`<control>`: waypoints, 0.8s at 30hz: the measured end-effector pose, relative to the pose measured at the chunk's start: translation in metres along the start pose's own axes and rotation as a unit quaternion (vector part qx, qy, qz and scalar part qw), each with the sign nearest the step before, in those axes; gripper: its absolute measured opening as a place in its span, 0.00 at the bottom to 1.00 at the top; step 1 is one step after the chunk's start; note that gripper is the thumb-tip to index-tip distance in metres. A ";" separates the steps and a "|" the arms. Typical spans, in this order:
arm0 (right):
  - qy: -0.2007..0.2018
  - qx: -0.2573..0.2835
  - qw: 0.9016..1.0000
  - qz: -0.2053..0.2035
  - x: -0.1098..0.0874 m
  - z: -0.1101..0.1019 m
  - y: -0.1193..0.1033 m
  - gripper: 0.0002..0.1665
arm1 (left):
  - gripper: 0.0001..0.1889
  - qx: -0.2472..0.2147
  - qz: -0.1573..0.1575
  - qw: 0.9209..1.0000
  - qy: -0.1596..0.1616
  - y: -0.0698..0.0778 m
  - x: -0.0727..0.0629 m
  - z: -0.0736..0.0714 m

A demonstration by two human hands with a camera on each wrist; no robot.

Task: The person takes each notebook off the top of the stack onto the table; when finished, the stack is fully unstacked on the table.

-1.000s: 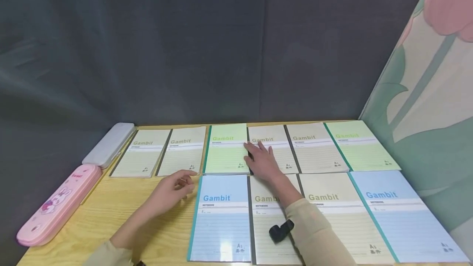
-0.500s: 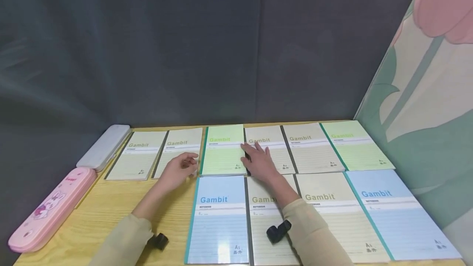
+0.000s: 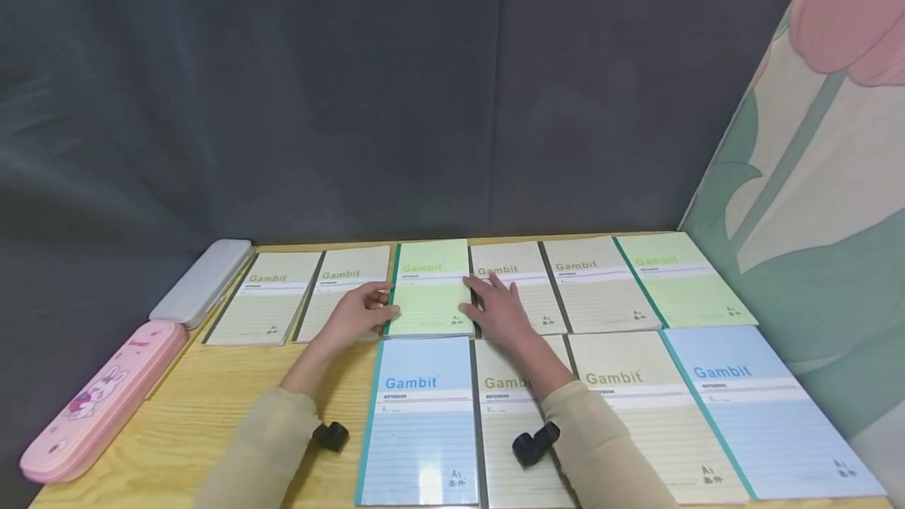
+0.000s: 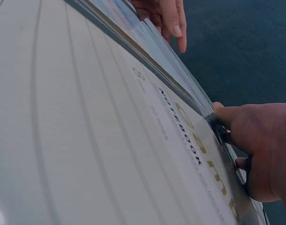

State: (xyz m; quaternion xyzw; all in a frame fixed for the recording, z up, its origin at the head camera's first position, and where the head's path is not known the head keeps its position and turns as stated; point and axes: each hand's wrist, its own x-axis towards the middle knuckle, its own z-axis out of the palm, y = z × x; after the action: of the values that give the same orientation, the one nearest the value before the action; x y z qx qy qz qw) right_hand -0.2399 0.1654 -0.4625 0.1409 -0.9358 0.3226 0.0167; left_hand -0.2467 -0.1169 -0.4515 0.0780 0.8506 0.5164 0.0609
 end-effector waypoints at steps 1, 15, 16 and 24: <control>0.001 0.001 1.000 0.000 0.000 0.000 0.000 0.35 | 0.27 0.001 -0.001 1.000 0.005 0.000 0.001 0.001; 0.002 0.012 1.000 0.004 -0.002 -0.003 -0.002 0.35 | 0.23 -0.028 -0.043 0.997 0.063 0.009 0.004 0.013; 0.001 0.012 1.000 0.005 -0.001 -0.003 -0.002 0.35 | 0.23 -0.037 -0.047 0.996 0.063 0.009 0.004 0.013; -0.005 0.001 1.000 0.005 0.000 0.000 -0.002 0.31 | 0.20 -0.098 -0.075 0.991 0.048 0.010 0.001 0.007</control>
State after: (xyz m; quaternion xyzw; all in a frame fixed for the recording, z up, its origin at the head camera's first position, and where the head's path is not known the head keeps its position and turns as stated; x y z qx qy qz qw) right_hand -0.2393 0.1641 -0.4610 0.1379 -0.9364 0.3225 0.0102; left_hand -0.2452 -0.1061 -0.4463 -0.0169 0.8012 0.5946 0.0660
